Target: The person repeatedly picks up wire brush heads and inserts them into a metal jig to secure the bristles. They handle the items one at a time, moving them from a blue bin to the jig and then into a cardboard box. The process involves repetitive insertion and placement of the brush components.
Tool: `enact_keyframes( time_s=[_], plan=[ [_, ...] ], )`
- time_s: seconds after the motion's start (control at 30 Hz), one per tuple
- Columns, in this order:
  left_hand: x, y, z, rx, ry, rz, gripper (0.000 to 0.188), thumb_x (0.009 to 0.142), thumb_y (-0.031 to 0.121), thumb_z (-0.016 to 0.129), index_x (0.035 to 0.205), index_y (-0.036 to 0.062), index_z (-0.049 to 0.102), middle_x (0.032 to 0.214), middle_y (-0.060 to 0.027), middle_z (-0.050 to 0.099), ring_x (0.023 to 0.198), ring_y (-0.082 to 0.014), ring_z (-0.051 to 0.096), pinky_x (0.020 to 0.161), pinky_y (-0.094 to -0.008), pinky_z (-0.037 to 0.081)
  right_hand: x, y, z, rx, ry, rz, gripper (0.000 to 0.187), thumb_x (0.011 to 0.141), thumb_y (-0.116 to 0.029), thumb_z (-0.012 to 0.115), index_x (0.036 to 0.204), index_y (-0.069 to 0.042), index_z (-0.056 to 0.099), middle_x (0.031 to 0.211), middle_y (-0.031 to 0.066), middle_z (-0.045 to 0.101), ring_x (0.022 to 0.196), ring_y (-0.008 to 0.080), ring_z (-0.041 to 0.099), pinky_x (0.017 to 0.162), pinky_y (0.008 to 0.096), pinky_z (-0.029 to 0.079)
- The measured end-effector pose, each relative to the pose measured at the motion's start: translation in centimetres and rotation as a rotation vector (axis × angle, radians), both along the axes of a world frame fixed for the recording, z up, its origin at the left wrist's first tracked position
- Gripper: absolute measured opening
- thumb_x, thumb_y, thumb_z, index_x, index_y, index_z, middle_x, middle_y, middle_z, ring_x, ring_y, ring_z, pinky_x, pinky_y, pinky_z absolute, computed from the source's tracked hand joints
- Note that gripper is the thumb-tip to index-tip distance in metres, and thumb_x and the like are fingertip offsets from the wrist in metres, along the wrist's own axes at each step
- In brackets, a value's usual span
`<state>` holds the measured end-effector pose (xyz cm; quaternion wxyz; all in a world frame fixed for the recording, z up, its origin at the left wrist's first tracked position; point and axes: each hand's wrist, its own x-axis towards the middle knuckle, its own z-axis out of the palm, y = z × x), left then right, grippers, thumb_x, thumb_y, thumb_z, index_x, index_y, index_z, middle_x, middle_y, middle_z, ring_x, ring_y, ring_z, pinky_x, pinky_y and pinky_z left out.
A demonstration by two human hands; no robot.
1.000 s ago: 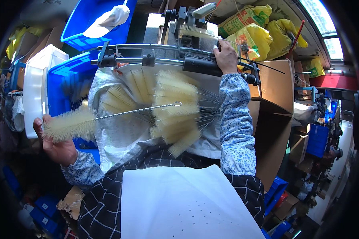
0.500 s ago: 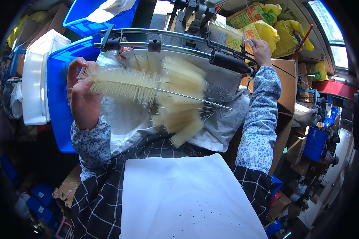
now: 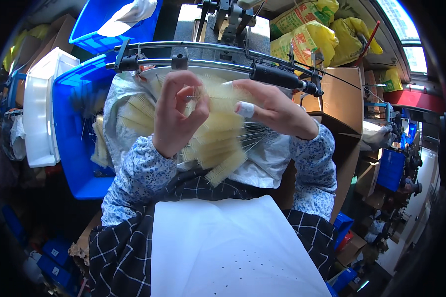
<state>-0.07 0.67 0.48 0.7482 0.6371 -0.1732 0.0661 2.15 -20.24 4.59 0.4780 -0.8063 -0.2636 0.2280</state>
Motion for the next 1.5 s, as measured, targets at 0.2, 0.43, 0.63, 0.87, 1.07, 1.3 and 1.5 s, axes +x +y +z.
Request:
enact_keyframes(
  time_s=[0.2,0.43,0.63,0.87,1.07,1.3,1.5],
  plan=[
    [-0.1,4.2,0.3,0.297,0.049,0.19,0.046,0.08,0.014,0.06,0.119,0.0061,0.036,0.107,-0.0101,0.046,0.087,-0.0139,0.053,0.076,-0.0269,0.045,3.4,-1.3,-3.6,0.031,-0.414,-0.358,0.028,0.077,-0.005,0.058,0.104,-0.004,0.053,0.091,0.0137,0.059,0.084,0.0298,0.057,0.073,0.0329,0.045],
    [-2.0,14.2,-9.0,1.114,0.225,0.355,0.05,0.079,0.026,0.061,0.118,0.0025,0.041,0.109,-0.0122,0.048,0.093,-0.0234,0.05,0.083,-0.0334,0.039,10.5,-7.4,-10.3,-0.785,-0.826,-0.717,0.026,0.074,-0.018,0.056,0.1,-0.02,0.06,0.084,0.0034,0.056,0.084,0.025,0.051,0.073,0.0381,0.04],
    [-3.0,15.3,-10.0,1.029,0.387,0.315,0.044,0.075,0.029,0.065,0.108,0.0035,0.05,0.109,-0.0116,0.051,0.101,-0.027,0.047,0.086,-0.0369,0.037,11.4,-6.8,-10.9,-0.763,-0.813,-0.703,0.027,0.075,-0.017,0.054,0.101,-0.021,0.061,0.085,0.0031,0.057,0.084,0.0247,0.051,0.074,0.0381,0.039],
    [-4.0,13.7,-7.1,1.422,0.251,0.467,0.039,0.071,0.028,0.067,0.102,0.0075,0.053,0.101,-0.0081,0.053,0.094,-0.0273,0.051,0.078,-0.0331,0.04,12.0,-7.9,-11.4,-0.724,-0.771,-0.645,0.026,0.077,-0.018,0.055,0.102,-0.022,0.061,0.087,0.0022,0.057,0.086,0.0254,0.049,0.076,0.0381,0.038],
    [-4.2,13.4,-6.3,1.148,0.38,0.311,0.032,0.071,0.021,0.066,0.097,0.0071,0.054,0.099,-0.0071,0.053,0.079,-0.0226,0.055,0.067,-0.0302,0.043,14.0,-7.6,-11.9,-0.801,-0.829,-0.598,0.033,0.077,-0.011,0.05,0.105,-0.027,0.058,0.099,-0.0021,0.053,0.106,0.0225,0.039,0.089,0.0464,0.028],
    [-4.4,14.6,-7.1,0.932,0.4,0.156,0.021,0.071,0.007,0.062,0.089,0.0039,0.052,0.083,-0.0032,0.053,0.065,-0.0122,0.051,0.058,-0.0241,0.041,14.5,-8.6,-11.8,-0.907,-0.791,-0.557,0.034,0.081,-0.015,0.047,0.112,-0.027,0.055,0.11,0.0002,0.05,0.112,0.0219,0.037,0.092,0.0467,0.024],
    [-4.6,14.4,-4.7,0.704,0.463,0.157,0.017,0.073,-0.002,0.055,0.089,0.0027,0.05,0.078,0.0012,0.049,0.064,-0.0025,0.045,0.057,-0.0177,0.036,11.0,-10.9,-11.0,-0.929,-0.815,-0.857,0.046,0.077,-0.031,0.058,0.12,-0.018,0.047,0.113,0.0047,0.047,0.109,0.025,0.04,0.09,0.0464,0.028]
  ],
)
